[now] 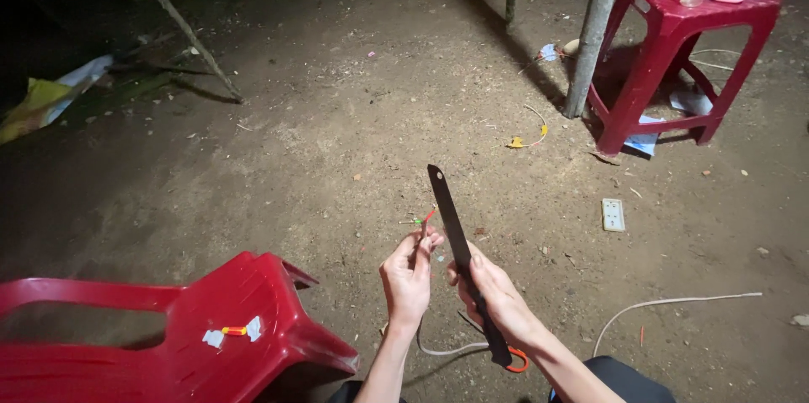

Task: The person sits on the ground and strips the insulation from the ends of a wire using a knife. They then twist the exposed copper strands together with their hands.

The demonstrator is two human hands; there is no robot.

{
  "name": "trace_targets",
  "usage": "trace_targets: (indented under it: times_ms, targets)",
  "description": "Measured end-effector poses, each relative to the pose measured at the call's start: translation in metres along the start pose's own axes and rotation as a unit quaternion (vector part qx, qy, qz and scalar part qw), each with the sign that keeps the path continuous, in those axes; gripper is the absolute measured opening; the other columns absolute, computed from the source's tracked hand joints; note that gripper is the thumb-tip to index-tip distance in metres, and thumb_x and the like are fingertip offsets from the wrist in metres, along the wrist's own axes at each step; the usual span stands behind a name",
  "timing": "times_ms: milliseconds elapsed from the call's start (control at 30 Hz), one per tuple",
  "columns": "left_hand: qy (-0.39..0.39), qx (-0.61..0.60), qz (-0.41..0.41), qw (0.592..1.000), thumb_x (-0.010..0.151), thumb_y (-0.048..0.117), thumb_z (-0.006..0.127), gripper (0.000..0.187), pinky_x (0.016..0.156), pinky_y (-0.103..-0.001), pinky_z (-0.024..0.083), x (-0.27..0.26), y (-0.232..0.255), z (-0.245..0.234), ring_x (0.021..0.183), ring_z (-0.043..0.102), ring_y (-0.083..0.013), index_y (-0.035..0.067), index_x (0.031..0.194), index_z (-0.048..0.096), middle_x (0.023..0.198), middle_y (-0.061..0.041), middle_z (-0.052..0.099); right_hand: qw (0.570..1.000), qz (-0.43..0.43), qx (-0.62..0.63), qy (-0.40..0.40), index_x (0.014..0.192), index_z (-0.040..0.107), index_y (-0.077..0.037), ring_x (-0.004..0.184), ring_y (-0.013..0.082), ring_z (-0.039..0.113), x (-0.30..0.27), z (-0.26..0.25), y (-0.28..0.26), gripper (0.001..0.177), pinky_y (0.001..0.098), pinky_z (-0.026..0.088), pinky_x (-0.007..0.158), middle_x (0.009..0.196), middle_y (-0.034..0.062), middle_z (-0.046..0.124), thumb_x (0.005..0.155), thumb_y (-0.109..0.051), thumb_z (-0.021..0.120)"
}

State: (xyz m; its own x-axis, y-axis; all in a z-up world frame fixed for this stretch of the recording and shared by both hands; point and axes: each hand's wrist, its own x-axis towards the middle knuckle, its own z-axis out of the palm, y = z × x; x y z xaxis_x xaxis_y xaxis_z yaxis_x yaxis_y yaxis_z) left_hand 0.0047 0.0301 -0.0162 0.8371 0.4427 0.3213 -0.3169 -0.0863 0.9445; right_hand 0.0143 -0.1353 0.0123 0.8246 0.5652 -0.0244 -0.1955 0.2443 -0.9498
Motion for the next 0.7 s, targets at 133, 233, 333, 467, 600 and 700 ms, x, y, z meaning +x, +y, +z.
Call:
trace_targets:
  times_ms: [133,233,333,467,600,700]
  targets:
    - [0.007,0.023,0.013,1.000,0.099,0.013,0.065,0.025,0.081,-0.027,0.063,-0.002,0.008,0.005,0.090,0.079,-0.0165,-0.004,0.114,0.076,0.099,-0.010,0.083,0.998,-0.012,0.065,-0.006,0.164,0.040,-0.016,0.060,0.0075,0.048,-0.002,0.005,-0.014,0.065,0.0214,0.037,0.044,0.094,0.0051,0.062,0.102,-0.033,0.052]
    - [0.004,0.070,0.043,0.997,0.097,0.014,0.062,0.023,0.080,-0.031,0.063,-0.003,0.012,0.009,0.087,0.079,-0.0192,0.001,0.108,0.079,0.100,-0.009,0.084,0.992,-0.027,0.103,-0.064,0.168,0.027,-0.022,0.053,0.0105,0.049,-0.007,0.011,-0.029,0.072,0.0237,0.040,0.040,0.072,0.0055,0.057,0.102,-0.020,0.056]
    - [0.001,0.073,0.064,0.995,0.093,-0.005,0.061,0.028,0.078,-0.029,0.064,-0.002,0.002,0.013,0.089,0.081,-0.0186,-0.002,0.117,0.074,0.102,-0.012,0.083,0.988,-0.034,0.133,-0.069,0.168,0.026,-0.017,0.056,0.0119,0.052,-0.008,0.016,-0.033,0.082,0.0227,0.049,0.038,0.074,0.0059,0.055,0.096,-0.017,0.064]
    - [-0.004,0.037,0.083,0.996,0.090,-0.006,0.059,0.031,0.082,-0.031,0.062,-0.004,-0.004,0.014,0.089,0.077,-0.0190,-0.002,0.116,0.075,0.103,-0.011,0.082,0.987,0.001,0.152,-0.058,0.168,0.030,-0.020,0.046,0.0109,0.051,-0.004,0.014,-0.028,0.078,0.0220,0.045,0.033,0.062,0.0062,0.057,0.096,-0.019,0.062]
    - [0.000,0.044,0.062,0.997,0.091,0.006,0.063,0.027,0.078,-0.032,0.061,-0.005,-0.003,0.013,0.091,0.076,-0.0209,0.000,0.113,0.077,0.110,-0.013,0.081,0.984,0.021,0.170,-0.052,0.167,0.033,-0.021,0.042,0.0091,0.052,-0.004,0.015,-0.026,0.077,0.0202,0.044,0.031,0.063,0.0053,0.057,0.096,-0.019,0.063]
    - [-0.018,0.004,0.072,0.997,0.095,0.005,0.061,0.029,0.076,-0.029,0.058,-0.006,-0.005,0.011,0.087,0.071,-0.0164,-0.005,0.120,0.073,0.101,-0.011,0.078,0.979,0.048,0.193,-0.048,0.167,0.035,-0.025,0.037,0.0096,0.048,-0.004,0.015,-0.026,0.074,0.0214,0.039,0.029,0.056,0.0054,0.055,0.098,-0.020,0.060]
